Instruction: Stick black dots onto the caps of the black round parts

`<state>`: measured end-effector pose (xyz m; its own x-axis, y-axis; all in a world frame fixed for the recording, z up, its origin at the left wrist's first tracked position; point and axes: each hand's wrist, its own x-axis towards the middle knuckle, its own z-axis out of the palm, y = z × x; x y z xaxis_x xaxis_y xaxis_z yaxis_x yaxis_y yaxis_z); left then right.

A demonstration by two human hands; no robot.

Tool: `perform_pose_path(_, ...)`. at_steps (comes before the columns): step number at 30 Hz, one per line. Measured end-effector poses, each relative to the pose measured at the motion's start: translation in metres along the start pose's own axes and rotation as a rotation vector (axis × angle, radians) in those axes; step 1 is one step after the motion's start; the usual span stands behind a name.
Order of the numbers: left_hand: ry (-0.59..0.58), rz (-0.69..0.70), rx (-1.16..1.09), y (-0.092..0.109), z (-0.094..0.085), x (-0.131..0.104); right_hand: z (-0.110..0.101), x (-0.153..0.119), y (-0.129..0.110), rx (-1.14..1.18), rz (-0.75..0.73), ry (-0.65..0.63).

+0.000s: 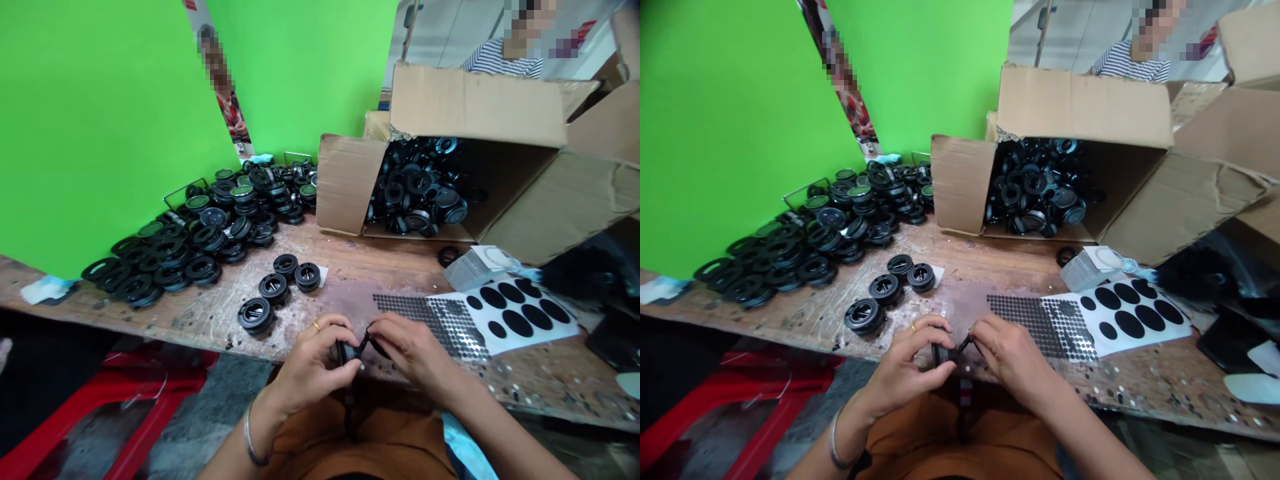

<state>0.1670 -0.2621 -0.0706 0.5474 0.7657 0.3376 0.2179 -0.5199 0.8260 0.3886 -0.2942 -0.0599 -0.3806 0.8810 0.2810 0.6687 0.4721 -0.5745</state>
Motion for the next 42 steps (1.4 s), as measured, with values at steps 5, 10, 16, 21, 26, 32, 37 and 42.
perform_pose_path(5,0.088,-0.158,-0.129,-0.003,0.007,0.004,-0.009,-0.009,0.012,0.232,0.181,0.158)
perform_pose_path(10,0.314,-0.551,-0.483,-0.01,0.009,0.01,0.012,-0.018,0.035,0.085,0.278,0.067)
perform_pose_path(16,0.412,-0.793,-0.86,-0.018,0.016,0.014,0.032,-0.008,0.043,-0.115,0.25,-0.072)
perform_pose_path(21,0.471,-0.854,-0.9,-0.027,0.02,0.013,0.024,0.006,0.036,-0.149,0.288,-0.229)
perform_pose_path(26,0.49,-0.858,-0.937,-0.03,0.018,0.014,0.03,0.008,0.032,-0.244,0.314,-0.282)
perform_pose_path(32,0.431,-0.83,-0.996,-0.026,0.016,0.014,0.037,-0.01,0.032,-0.21,0.225,0.128)
perform_pose_path(37,0.357,-0.826,-0.993,-0.009,0.025,0.012,0.017,0.003,-0.004,0.072,0.152,0.393)
perform_pose_path(42,0.329,-0.837,-0.954,0.008,0.04,0.012,0.017,0.02,-0.024,0.144,0.159,0.316)
